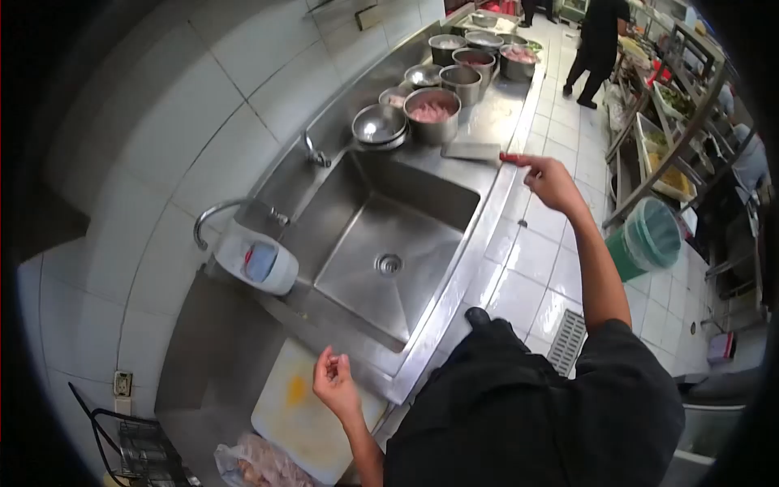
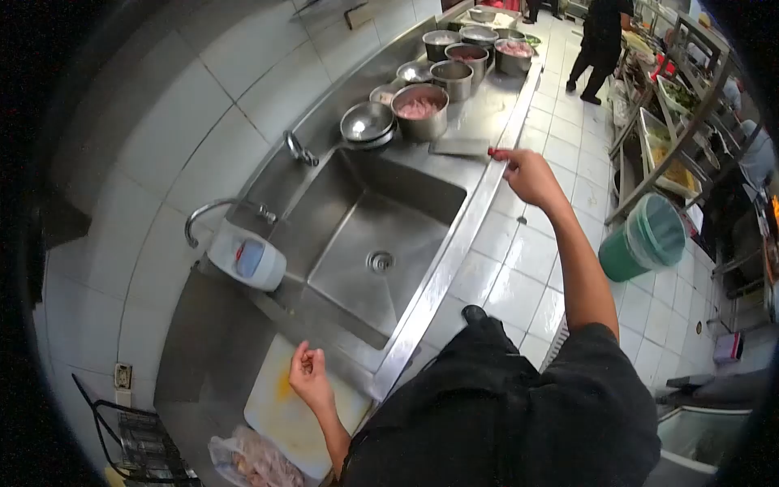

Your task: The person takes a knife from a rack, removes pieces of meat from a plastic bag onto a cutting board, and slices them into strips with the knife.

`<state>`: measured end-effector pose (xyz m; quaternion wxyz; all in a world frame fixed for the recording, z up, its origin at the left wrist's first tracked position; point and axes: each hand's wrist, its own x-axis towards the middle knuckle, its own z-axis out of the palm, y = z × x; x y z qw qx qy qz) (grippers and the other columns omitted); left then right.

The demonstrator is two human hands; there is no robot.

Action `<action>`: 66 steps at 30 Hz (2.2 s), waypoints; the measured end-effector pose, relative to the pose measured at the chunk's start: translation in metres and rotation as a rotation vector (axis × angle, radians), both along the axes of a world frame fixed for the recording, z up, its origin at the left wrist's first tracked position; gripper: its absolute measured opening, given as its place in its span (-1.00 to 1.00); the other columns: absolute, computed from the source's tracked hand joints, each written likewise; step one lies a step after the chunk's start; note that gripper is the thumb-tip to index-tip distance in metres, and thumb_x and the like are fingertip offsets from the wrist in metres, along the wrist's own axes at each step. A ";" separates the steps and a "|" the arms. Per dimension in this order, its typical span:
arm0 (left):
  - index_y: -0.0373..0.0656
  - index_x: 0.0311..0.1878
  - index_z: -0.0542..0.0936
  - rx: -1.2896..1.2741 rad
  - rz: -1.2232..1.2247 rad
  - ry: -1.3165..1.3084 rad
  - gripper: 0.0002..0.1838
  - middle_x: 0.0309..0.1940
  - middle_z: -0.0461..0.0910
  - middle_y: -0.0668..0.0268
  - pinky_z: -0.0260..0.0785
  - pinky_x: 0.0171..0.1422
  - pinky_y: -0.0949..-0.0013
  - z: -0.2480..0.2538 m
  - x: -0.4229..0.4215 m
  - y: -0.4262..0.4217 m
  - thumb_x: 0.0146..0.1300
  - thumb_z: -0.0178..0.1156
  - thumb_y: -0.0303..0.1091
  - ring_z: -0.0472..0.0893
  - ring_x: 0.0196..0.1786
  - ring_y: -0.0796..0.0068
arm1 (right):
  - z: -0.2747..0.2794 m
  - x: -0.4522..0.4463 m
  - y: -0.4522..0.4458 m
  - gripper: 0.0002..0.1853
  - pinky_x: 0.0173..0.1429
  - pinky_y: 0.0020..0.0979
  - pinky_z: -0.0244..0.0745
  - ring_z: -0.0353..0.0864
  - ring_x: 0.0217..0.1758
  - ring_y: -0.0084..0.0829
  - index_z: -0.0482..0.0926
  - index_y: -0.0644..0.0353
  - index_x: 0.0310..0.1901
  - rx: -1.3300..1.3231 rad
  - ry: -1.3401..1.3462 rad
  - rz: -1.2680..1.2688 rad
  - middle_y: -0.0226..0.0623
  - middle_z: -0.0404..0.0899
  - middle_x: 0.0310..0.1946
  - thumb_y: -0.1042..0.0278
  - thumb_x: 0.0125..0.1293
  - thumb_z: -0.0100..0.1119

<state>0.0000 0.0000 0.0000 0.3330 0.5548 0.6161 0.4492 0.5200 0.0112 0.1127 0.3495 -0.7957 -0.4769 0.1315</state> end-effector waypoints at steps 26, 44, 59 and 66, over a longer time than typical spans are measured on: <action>-0.32 -0.20 0.71 0.012 0.234 -0.027 -0.90 -0.31 0.63 0.30 0.50 -0.15 0.44 0.017 0.248 0.081 0.24 0.37 -0.53 0.64 -0.29 0.52 | 0.246 0.298 0.340 -0.59 -0.03 -0.11 0.61 0.74 -0.14 -0.01 0.72 0.20 -0.05 0.770 -0.490 -0.010 0.01 0.74 -0.24 -0.01 0.35 0.27; -0.35 -0.25 0.69 0.001 0.271 -0.063 -0.94 -0.31 0.60 0.35 0.49 -0.15 0.48 -0.006 0.252 0.059 0.21 0.37 -0.60 0.61 -0.30 0.60 | 0.298 0.431 0.343 -0.56 -0.16 -0.37 0.53 0.62 -0.35 -0.51 0.70 0.27 0.11 0.719 -0.341 -0.058 -0.23 0.75 -0.34 0.18 0.29 0.36; -0.32 -0.27 0.71 0.043 0.014 0.000 -0.93 -0.28 0.64 0.28 0.53 -0.15 0.45 0.028 0.234 0.069 0.16 0.39 -0.59 0.65 -0.30 0.52 | 0.119 0.318 0.111 -0.57 -0.24 -0.61 0.30 0.37 -0.34 -0.70 0.59 0.33 0.24 0.930 0.348 0.172 -0.43 0.63 -0.17 0.43 0.38 0.32; -0.29 -0.21 0.70 0.027 0.078 0.025 -0.89 -0.29 0.62 0.30 0.51 -0.10 0.44 0.023 0.145 0.004 0.20 0.38 -0.55 0.63 -0.26 0.51 | 0.101 0.207 0.073 -0.56 -0.23 -0.61 0.27 0.34 -0.33 -0.69 0.52 0.40 0.29 0.866 0.441 0.306 -0.43 0.59 -0.14 0.44 0.43 0.29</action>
